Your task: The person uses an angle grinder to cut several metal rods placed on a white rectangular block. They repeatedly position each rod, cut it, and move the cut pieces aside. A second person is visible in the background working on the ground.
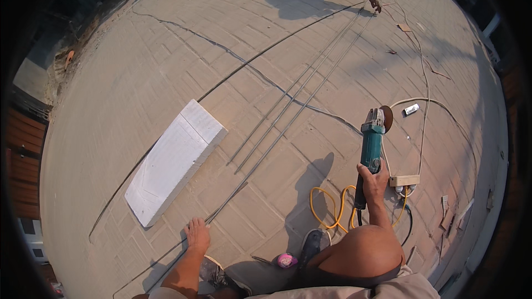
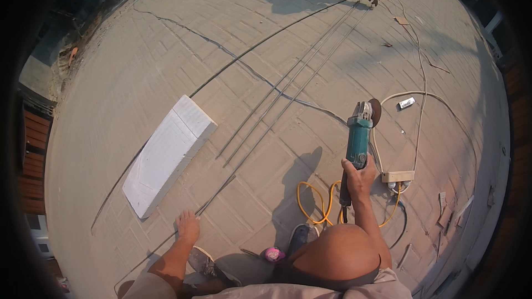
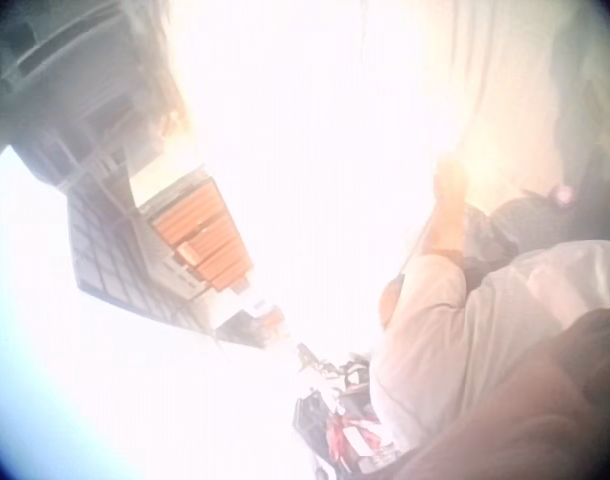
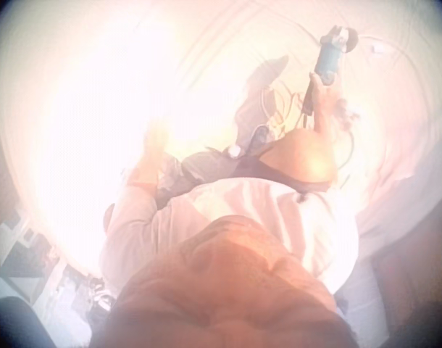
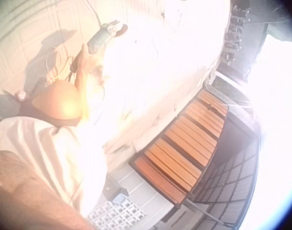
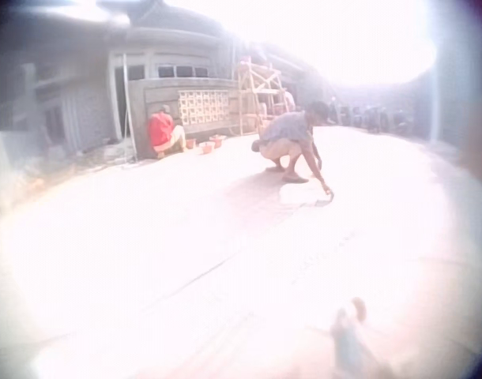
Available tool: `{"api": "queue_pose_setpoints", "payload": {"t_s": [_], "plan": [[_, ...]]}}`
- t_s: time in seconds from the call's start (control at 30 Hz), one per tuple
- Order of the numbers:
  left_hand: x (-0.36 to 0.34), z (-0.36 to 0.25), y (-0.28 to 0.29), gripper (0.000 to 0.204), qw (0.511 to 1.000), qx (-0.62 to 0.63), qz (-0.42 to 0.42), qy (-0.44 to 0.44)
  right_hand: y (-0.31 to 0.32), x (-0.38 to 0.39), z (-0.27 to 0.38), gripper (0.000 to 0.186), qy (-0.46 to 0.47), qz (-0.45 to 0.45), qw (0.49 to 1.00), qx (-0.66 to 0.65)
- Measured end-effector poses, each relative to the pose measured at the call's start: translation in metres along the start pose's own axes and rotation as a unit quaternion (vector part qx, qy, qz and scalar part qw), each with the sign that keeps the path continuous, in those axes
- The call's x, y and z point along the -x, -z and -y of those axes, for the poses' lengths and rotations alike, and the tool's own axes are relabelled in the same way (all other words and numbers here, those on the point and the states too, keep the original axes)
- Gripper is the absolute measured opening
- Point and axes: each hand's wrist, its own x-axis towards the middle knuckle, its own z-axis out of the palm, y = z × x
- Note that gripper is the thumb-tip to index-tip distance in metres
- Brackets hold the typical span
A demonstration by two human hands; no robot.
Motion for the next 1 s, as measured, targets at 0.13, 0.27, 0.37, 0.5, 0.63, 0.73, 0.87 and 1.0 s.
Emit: {"api": "queue_pose_setpoints", "payload": {"t_s": [0.13, 0.27, 0.37, 0.5, 0.63, 0.73, 0.87, 1.0], "plan": [[-0.017, 0.017, -0.015, 0.023, 0.996, -0.045, -0.037, -0.065, 0.002, 0.007, 0.0, 0.039, -0.008, 0.035, 0.999, -0.023], [-0.021, 0.022, -0.015, 0.023, 0.992, -0.062, -0.051, -0.093, -0.005, 0.024, 0.01, 0.037, 0.004, 0.038, 0.999, -0.035], [-0.035, 0.001, 0.001, 0.021, 0.99, -0.022, -0.092, -0.107, -0.004, 0.037, 0.025, 0.036, 0.011, 0.054, 0.998, -0.016], [-0.075, -0.083, 0.071, 0.015, 0.975, 0.036, -0.162, -0.15, -0.004, 0.045, 0.03, 0.034, 0.021, 0.044, 0.999, 0.008], [-0.108, -0.144, 0.129, 0.024, 0.903, 0.205, -0.341, -0.163, -0.015, 0.048, 0.042, 0.041, 0.047, 0.036, 0.998, -0.002], [-0.097, -0.144, 0.126, 0.032, 0.908, 0.248, -0.322, -0.101, -0.016, 0.048, 0.039, 0.049, 0.039, 0.043, 0.998, 0.026], [-0.059, -0.1, 0.081, 0.038, 0.964, 0.204, -0.172, -0.009, -0.023, 0.057, 0.048, 0.05, 0.016, 0.054, 0.998, -0.009], [-0.033, -0.068, 0.035, 0.039, 0.967, 0.216, -0.112, 0.069, -0.029, 0.062, 0.047, 0.052, 0.025, 0.076, 0.997, 0.001]]}}
